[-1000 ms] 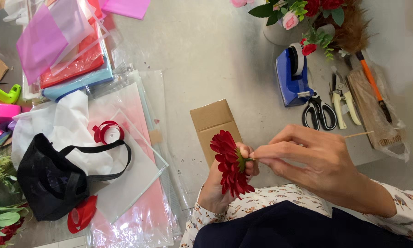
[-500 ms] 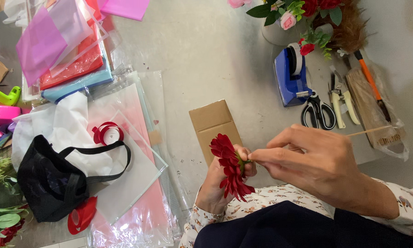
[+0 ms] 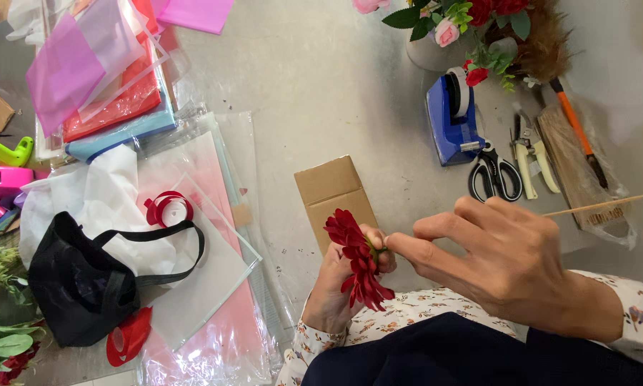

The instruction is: The person prepares a base for a floral arrangement by hand and with a wooden stick. The person holds a red flower and inserts a wooden stick into its base, then presses the stick into a rectangular foam block contained in a small cardboard box.

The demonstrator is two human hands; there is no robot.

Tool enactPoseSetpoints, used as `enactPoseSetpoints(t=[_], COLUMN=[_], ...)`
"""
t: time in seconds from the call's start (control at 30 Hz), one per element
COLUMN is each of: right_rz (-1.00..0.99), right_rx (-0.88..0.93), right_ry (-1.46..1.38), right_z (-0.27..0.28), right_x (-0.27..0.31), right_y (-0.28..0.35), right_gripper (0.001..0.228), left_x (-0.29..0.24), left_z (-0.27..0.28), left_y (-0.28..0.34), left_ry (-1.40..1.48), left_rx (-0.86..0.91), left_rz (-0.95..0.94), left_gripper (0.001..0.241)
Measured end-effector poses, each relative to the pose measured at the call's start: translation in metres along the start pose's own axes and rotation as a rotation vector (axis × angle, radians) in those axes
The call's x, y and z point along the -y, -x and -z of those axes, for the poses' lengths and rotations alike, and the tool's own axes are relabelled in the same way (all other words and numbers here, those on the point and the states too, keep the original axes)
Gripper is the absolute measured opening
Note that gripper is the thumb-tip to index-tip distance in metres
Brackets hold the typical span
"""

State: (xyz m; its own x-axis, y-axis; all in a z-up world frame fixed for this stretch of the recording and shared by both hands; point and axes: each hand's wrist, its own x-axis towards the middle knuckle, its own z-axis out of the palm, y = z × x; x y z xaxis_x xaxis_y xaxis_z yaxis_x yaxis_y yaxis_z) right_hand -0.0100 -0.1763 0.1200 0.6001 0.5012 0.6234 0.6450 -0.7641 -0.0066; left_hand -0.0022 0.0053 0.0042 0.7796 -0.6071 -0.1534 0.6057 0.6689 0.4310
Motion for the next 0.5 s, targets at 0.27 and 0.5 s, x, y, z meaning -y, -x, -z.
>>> enactPoseSetpoints(t=[0.27,0.5], right_rz=[-0.025,-0.011], right_rx=[-0.016,-0.009], right_ry=[-0.086,-0.104], right_z=[-0.001,0.000], right_x=[0.004,0.006], right_y=[-0.007,-0.008], right_gripper=[0.012,0.015], left_x=[-0.001,-0.004], left_z=[0.004,0.000], left_y=[0.001,0.003], left_ry=[-0.076,-0.143], left_rx=[-0.056,-0.123], left_rz=[-0.039,-0.019], left_gripper=[0.007,0.004])
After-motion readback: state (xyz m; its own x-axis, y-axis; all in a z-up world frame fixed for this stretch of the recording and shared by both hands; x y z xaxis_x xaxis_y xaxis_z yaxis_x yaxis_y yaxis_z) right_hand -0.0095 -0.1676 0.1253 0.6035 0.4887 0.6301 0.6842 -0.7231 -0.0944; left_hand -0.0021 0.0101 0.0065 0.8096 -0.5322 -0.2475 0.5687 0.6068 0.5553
